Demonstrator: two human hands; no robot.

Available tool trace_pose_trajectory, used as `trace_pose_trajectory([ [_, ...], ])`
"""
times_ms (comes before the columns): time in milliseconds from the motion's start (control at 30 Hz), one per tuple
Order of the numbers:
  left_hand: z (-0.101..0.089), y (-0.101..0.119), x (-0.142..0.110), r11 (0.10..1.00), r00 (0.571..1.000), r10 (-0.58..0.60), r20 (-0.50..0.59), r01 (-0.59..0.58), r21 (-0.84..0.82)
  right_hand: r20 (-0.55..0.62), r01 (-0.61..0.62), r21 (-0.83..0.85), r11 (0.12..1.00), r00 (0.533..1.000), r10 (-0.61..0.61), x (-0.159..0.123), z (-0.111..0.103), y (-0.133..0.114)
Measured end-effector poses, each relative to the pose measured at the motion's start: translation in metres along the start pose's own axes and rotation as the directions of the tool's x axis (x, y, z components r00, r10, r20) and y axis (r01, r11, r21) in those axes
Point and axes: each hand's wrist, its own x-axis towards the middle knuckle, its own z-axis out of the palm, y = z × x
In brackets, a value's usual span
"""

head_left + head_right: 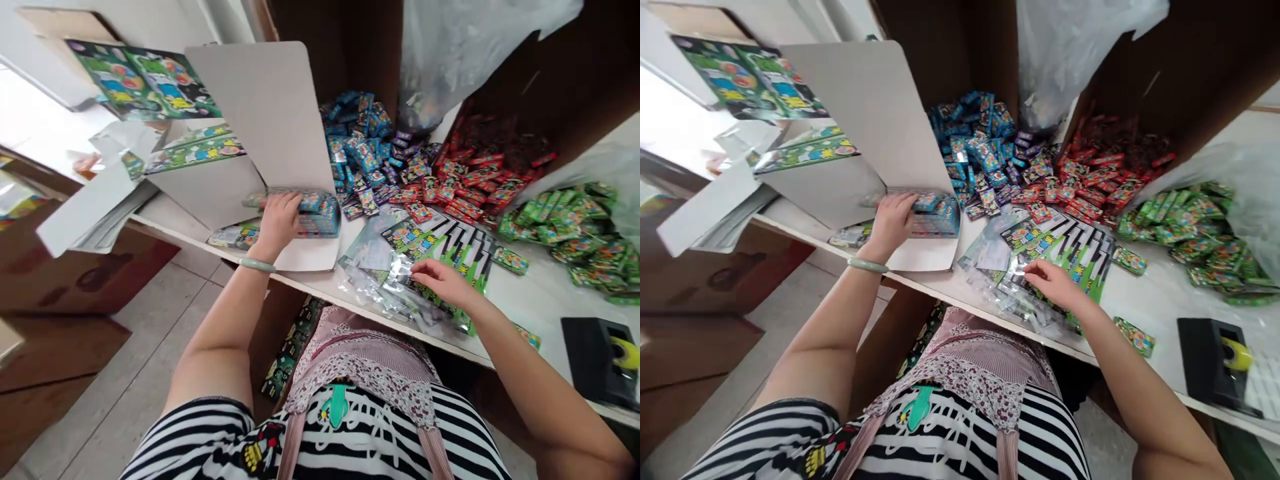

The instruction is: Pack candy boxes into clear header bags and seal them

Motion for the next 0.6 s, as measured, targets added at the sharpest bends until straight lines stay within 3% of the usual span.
trace_pose_trajectory([
  [100,0.017,-0.008,-0.015,1.000,0.998,0.001,-0.056,-0.002,-0.023,-0.029,0.039,-0.100,0.994,0.999,-0.042,0.009,-0.015,0.010],
  [167,0.040,0.004,-0.022,1.000,0.994,0.026,-0.105,-0.026,0.006,-0.124,0.031,-0.229,0.973,0.990,-0.060,0.026,-0.031,0.011],
  [200,0.057,0.013,-0.024,0.999,0.997,0.038,-0.069,-0.036,0.034,-0.183,0.002,-0.331,0.944,0.981,-0.067,0.038,-0.039,0.010],
  [233,0.077,0.025,-0.025,0.997,0.999,0.041,0.032,-0.043,0.057,-0.237,-0.045,-0.444,0.895,0.969,-0.069,0.053,-0.046,0.008],
  [267,0.099,0.038,-0.026,0.995,0.976,0.013,0.218,-0.034,0.091,-0.274,-0.095,-0.566,0.819,0.958,-0.079,0.069,-0.052,0.004],
  [300,0.122,0.050,-0.026,0.991,0.916,-0.027,0.400,-0.029,0.134,-0.294,-0.149,-0.665,0.732,0.953,-0.073,0.086,-0.056,0.000],
  [333,0.145,0.062,-0.027,0.990,0.878,-0.029,0.479,-0.041,0.135,-0.311,-0.189,-0.711,0.677,0.948,-0.062,0.102,-0.059,-0.005],
  [400,0.181,0.081,-0.028,0.970,0.818,-0.107,0.565,-0.038,0.239,-0.337,-0.260,-0.749,0.609,0.941,-0.012,0.129,-0.060,-0.012],
  [467,0.202,0.091,-0.033,0.941,0.769,-0.190,0.610,-0.034,0.337,-0.338,-0.299,-0.760,0.578,0.940,0.042,0.143,-0.057,-0.017],
  [600,0.204,0.091,-0.045,0.938,0.729,-0.193,0.656,-0.060,0.342,-0.282,-0.281,-0.798,0.534,0.956,0.082,0.141,-0.051,-0.013],
])
